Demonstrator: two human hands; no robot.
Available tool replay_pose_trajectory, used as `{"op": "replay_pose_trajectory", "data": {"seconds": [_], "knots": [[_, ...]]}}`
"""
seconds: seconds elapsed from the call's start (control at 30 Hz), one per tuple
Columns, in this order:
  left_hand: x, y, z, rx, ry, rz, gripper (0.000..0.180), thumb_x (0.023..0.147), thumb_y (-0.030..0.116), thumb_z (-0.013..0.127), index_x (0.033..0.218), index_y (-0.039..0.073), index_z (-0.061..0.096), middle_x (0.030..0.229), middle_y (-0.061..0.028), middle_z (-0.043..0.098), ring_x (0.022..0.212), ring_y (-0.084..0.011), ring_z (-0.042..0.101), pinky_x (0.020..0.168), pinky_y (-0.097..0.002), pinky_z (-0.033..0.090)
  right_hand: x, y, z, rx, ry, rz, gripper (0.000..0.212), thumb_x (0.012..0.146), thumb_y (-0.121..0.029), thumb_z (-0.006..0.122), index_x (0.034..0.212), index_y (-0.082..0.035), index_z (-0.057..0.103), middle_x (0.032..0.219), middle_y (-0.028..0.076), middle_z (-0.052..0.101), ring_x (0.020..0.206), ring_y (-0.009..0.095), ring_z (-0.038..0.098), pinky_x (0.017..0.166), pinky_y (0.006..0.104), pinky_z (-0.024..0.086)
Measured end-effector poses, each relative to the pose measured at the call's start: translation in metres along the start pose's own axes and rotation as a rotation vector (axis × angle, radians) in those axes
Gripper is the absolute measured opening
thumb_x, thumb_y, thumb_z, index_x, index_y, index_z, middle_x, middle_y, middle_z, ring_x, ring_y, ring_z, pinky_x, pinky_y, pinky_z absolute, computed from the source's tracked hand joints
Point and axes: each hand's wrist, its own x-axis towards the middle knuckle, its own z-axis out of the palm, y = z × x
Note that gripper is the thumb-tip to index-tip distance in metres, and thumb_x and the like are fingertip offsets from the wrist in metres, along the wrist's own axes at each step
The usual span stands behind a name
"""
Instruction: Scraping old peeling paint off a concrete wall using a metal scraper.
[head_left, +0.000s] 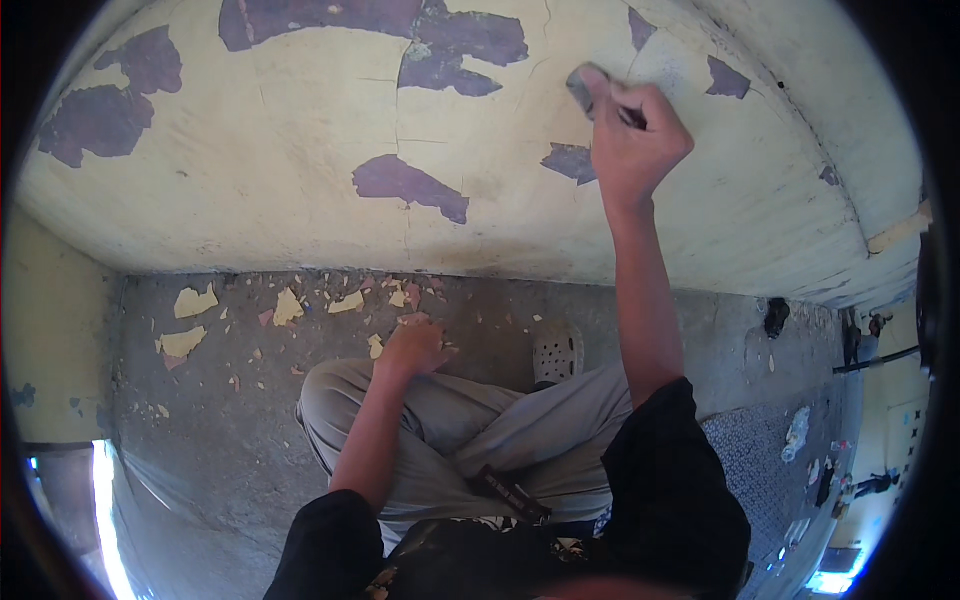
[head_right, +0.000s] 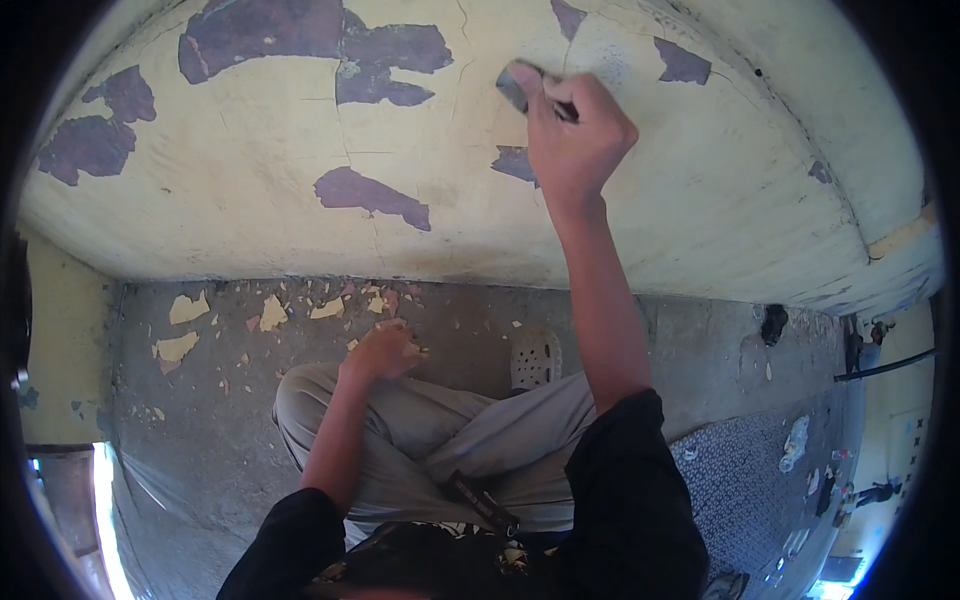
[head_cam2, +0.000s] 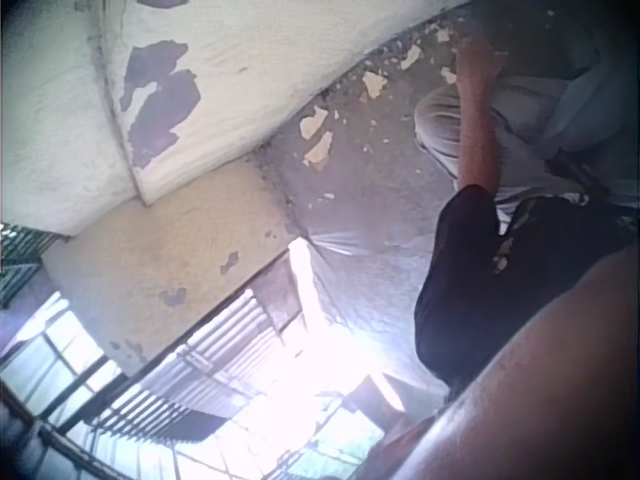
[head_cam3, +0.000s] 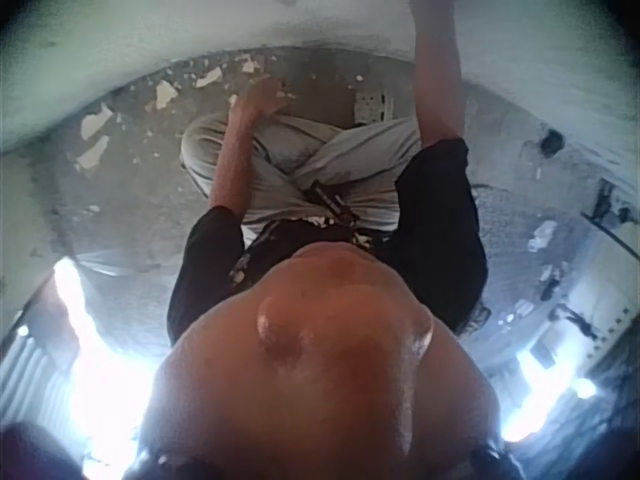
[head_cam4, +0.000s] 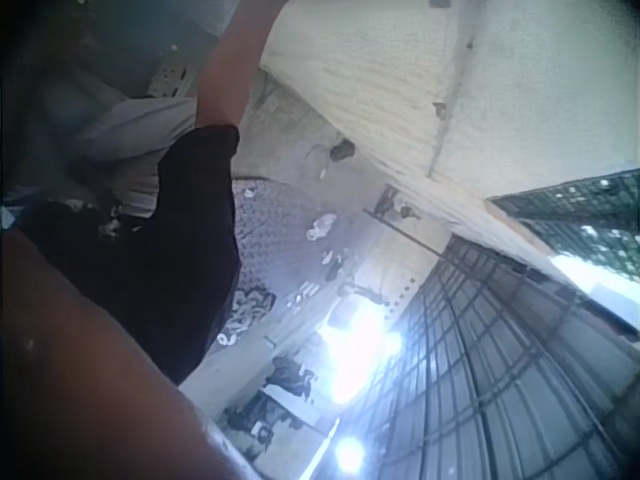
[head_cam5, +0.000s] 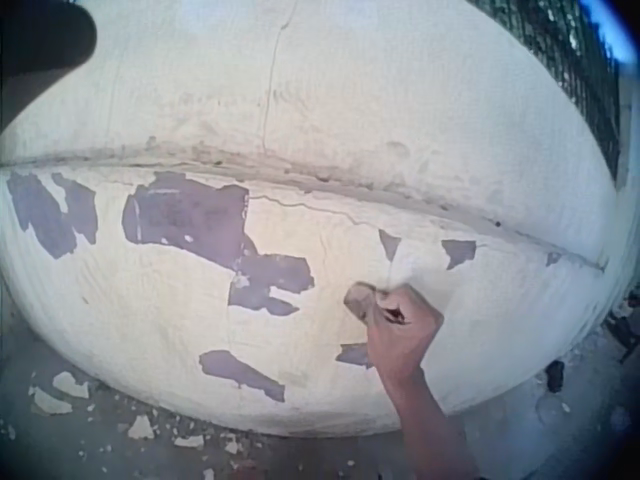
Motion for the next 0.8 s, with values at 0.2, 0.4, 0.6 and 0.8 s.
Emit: {"op": "replay_pose_trajectory", "data": {"seconds": [0.2,0.4,0.6,0.8], "knots": [[0.002,-0.004,0.0,-0.077,-0.144,-0.024,0.057,0.087,0.042,0.068,0.128,0.003,0.062,0.123,-0.0276,0.063,0.12,-0.0405,0.059,0.103,-0.0482,0.047,-0.018,0.033,-0.039,-0.057,-0.043,0.078,0.032,0.077,-0.011,0.089,0.066,-0.001,0.061,0.057,0.0,0.058,0.056,0.004,0.042,0.051,0.0237,0.038],[-0.01,0.016,-0.014,-0.039,-0.122,-0.085,0.055,0.088,0.043,0.067,0.128,0.005,0.062,0.124,-0.0237,0.065,0.121,-0.04,0.059,0.102,-0.0491,0.048,-0.001,0.029,-0.038,-0.039,-0.038,-0.005,0.033,0.075,-0.011,0.09,0.065,0.001,0.061,0.056,-0.001,0.058,0.056,0.003,0.044,0.051,0.0225,0.038],[-0.008,0.004,-0.011,-0.033,-0.217,-0.214,0.057,0.087,0.045,0.067,0.128,0.005,0.062,0.121,-0.024,0.067,0.115,-0.0406,0.063,0.098,-0.0496,0.049,0.014,0.047,-0.056,-0.046,0.049,0.117,0.032,0.076,-0.012,0.09,0.065,0.0,0.062,0.055,-0.001,0.057,0.056,0.002,0.043,0.051,0.022,0.036],[0.0,0.001,-0.004,-0.053,-0.255,-0.196,0.058,0.086,0.046,0.067,0.127,0.005,0.063,0.12,-0.0235,0.067,0.113,-0.0401,0.064,0.097,-0.0492,0.05,0.0,0.053,-0.061,0.008,0.077,0.143,0.036,0.075,-0.013,0.091,0.063,-0.001,0.059,0.054,-0.002,0.055,0.054,0.004,0.042,0.05,0.0223,0.036]]}}
